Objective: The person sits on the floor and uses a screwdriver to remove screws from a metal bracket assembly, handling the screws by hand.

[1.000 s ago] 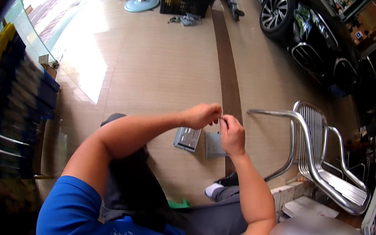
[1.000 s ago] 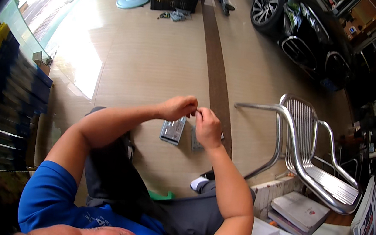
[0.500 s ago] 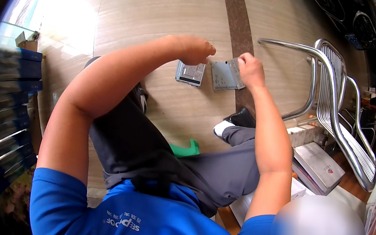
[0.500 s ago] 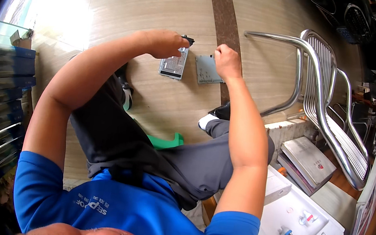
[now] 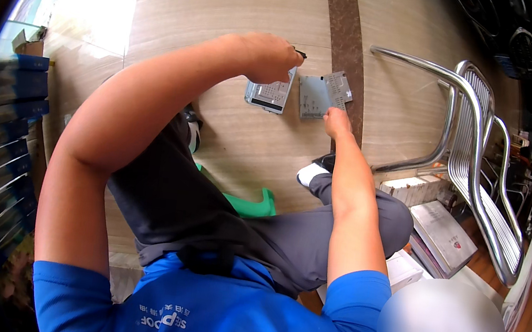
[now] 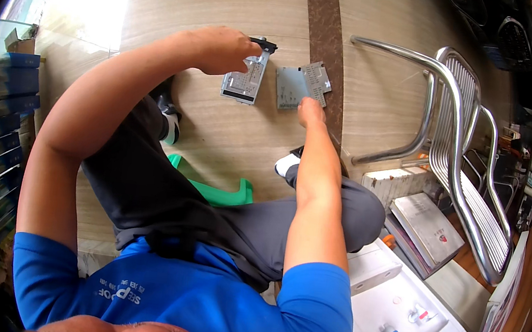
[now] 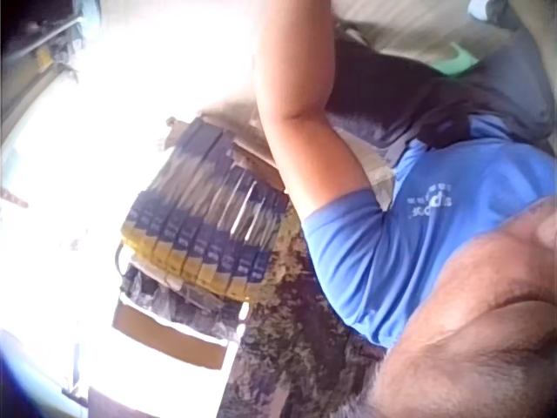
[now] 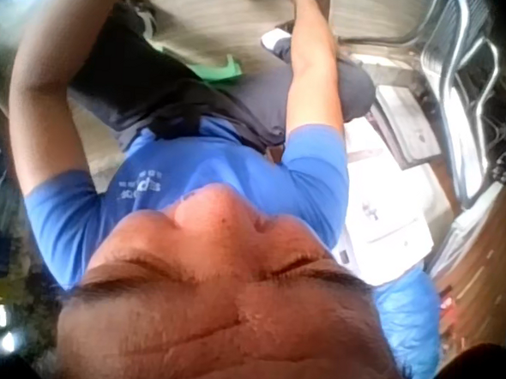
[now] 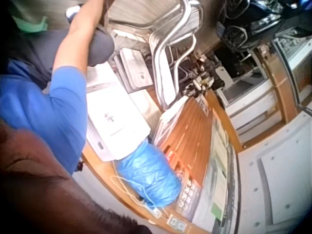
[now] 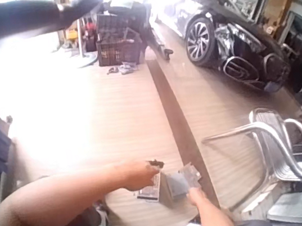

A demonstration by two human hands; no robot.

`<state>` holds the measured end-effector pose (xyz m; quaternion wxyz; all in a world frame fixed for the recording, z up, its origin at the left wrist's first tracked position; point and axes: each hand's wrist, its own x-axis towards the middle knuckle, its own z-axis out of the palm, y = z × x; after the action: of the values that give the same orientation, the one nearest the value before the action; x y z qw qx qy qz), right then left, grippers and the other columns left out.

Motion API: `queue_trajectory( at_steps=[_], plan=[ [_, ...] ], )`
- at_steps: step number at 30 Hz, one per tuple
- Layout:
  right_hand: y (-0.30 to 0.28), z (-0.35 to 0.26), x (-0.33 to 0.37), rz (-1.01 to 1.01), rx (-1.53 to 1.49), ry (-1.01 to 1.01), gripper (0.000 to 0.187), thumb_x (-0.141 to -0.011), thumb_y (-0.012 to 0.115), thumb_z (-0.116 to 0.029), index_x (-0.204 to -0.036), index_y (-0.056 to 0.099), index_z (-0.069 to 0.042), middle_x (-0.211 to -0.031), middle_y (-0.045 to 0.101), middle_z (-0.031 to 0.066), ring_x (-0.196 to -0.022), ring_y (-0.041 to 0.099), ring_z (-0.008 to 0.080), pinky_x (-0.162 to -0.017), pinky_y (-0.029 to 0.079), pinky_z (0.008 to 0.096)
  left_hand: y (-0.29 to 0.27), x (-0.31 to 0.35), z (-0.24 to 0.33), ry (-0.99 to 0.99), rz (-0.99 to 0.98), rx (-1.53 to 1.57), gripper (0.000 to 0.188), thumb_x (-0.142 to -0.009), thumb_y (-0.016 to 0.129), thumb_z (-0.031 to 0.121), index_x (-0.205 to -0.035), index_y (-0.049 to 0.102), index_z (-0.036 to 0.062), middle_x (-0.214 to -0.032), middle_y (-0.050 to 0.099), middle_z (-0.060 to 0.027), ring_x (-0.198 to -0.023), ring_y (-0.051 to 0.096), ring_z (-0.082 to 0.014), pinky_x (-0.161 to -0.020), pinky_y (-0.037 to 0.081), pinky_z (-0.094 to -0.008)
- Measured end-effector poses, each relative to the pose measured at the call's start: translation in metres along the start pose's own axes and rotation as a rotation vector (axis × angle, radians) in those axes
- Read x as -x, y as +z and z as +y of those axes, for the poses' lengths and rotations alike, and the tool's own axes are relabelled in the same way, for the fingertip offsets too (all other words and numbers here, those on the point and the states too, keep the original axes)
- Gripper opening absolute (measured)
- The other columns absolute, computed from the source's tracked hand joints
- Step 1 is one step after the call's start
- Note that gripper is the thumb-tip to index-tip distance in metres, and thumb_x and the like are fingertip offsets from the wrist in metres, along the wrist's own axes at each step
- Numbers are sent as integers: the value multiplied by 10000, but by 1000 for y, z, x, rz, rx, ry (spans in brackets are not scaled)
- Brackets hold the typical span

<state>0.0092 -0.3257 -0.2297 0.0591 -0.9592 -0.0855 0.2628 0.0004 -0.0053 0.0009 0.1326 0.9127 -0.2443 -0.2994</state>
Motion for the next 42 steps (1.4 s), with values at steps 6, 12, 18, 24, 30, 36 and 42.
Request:
queue_trajectory(
  at_steps=[6, 12, 18, 24, 30, 36, 42],
  plan=[
    [31, 5, -36, 64, -166, -27, 175, -835, 657, -196, -887, 692, -33, -925, 685, 199, -918, 648, 366, -821, 509, 430, -6, 0, -15, -48, 2, 39, 402, -906, 604, 229, -1256, 552, 37, -1130, 633, -182, -1099, 584, -347, -944, 459, -434],
    [71, 20, -53, 39, -240, 64, 191, -832, 662, -200, -928, 703, -39, -926, 693, 185, -894, 660, 342, -807, 511, 411, -10, -7, -16, -72, -24, 46, 390, -906, 621, 235, -1246, 558, 54, -1121, 636, -167, -1100, 580, -347, -934, 461, -440],
    [81, 21, -67, 35, -313, 169, 218, -838, 650, -214, -963, 706, -44, -941, 696, 181, -922, 660, 341, -832, 508, 409, -11, -10, -20, -92, -36, 20, 384, -898, 632, 238, -1234, 562, 66, -1107, 638, -148, -1096, 583, -339, -931, 463, -437],
    [86, 29, -74, 65, -293, 242, 251, -839, 635, -244, -980, 711, -52, -983, 694, 184, -973, 651, 340, -856, 502, 410, -5, -17, -20, -107, -60, 24, 419, -895, 636, 237, -1267, 553, 63, -1158, 627, -150, -1110, 582, -330, -947, 463, -424],
    [68, 16, -69, 132, -359, 275, 249, -828, 599, -194, -1002, 712, -55, -1030, 689, 184, -1003, 643, 346, -889, 496, 411, -3, -15, -27, -73, 14, 40, 425, -896, 634, 228, -1277, 548, 60, -1150, 629, -162, -1109, 581, -340, -951, 463, -424],
    [31, -8, -68, 354, -379, 230, 340, -830, 571, -156, -1131, 647, -18, -1080, 669, 218, -1045, 623, 373, -943, 472, 416, -18, -3, -30, -157, 46, 17, 377, -908, 621, 224, -1231, 563, 38, -1117, 637, -185, -1084, 586, -357, -920, 466, -447],
    [-70, -70, -47, 341, -809, -113, 244, -901, 552, -137, -1087, 640, -6, -954, 694, 166, -822, 680, 284, -790, 538, 355, -14, 2, -23, -105, 111, 17, 372, -910, 619, 255, -1212, 575, 42, -1101, 645, -184, -1072, 590, -363, -907, 468, -456]
  ],
)
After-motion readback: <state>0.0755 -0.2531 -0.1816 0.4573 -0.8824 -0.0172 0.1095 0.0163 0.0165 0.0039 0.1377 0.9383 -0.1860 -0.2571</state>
